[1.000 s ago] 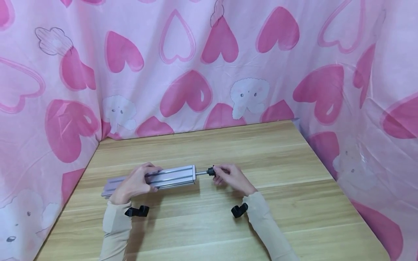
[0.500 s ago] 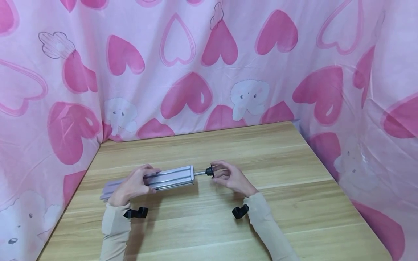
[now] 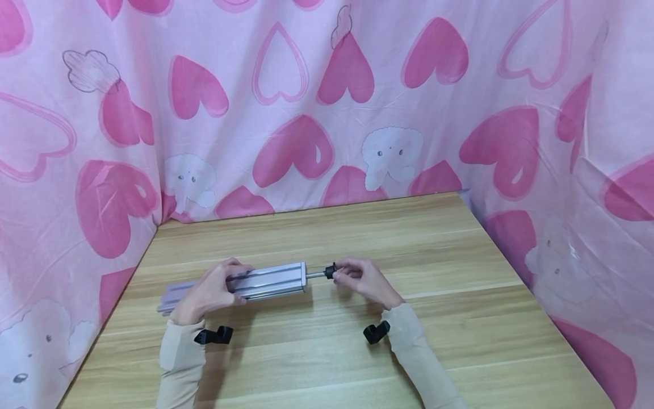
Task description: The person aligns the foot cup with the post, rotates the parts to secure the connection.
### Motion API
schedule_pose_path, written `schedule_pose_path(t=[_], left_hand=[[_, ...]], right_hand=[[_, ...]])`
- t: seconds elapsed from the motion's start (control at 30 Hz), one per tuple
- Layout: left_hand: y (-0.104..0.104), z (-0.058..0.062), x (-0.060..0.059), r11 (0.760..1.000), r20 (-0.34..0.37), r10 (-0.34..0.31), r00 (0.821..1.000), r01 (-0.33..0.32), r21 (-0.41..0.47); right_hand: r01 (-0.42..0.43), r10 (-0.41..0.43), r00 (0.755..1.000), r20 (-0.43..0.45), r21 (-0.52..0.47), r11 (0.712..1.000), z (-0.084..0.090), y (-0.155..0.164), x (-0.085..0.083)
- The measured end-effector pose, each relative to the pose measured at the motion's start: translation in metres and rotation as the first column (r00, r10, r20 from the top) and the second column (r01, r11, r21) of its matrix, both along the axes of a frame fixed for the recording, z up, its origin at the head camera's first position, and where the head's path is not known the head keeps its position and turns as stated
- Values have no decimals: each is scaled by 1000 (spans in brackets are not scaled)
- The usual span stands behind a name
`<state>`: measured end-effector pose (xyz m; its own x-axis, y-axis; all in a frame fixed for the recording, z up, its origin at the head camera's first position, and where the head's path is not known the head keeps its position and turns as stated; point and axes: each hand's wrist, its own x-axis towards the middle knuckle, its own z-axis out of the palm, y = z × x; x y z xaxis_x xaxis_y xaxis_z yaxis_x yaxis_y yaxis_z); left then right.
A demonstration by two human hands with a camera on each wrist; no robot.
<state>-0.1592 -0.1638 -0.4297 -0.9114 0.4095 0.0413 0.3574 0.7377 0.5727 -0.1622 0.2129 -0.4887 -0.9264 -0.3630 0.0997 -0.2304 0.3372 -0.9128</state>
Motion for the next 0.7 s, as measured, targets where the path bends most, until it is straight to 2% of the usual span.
schedule_pose_path(t=[0.4, 0.57, 0.7], left_hand=[[1, -2, 2, 1000, 12, -2, 1000, 2, 10], [2, 0, 2, 1000, 24, 8, 1000, -8, 3], [3, 1, 1, 1000, 28, 18, 999, -18, 7]], right_hand=[[-50, 52, 996, 68, -33, 998, -2, -1, -1], [-36, 37, 995, 89, -6, 999, -1, -1, -1], [-9, 7, 997, 72, 32, 999, 1, 1, 0]])
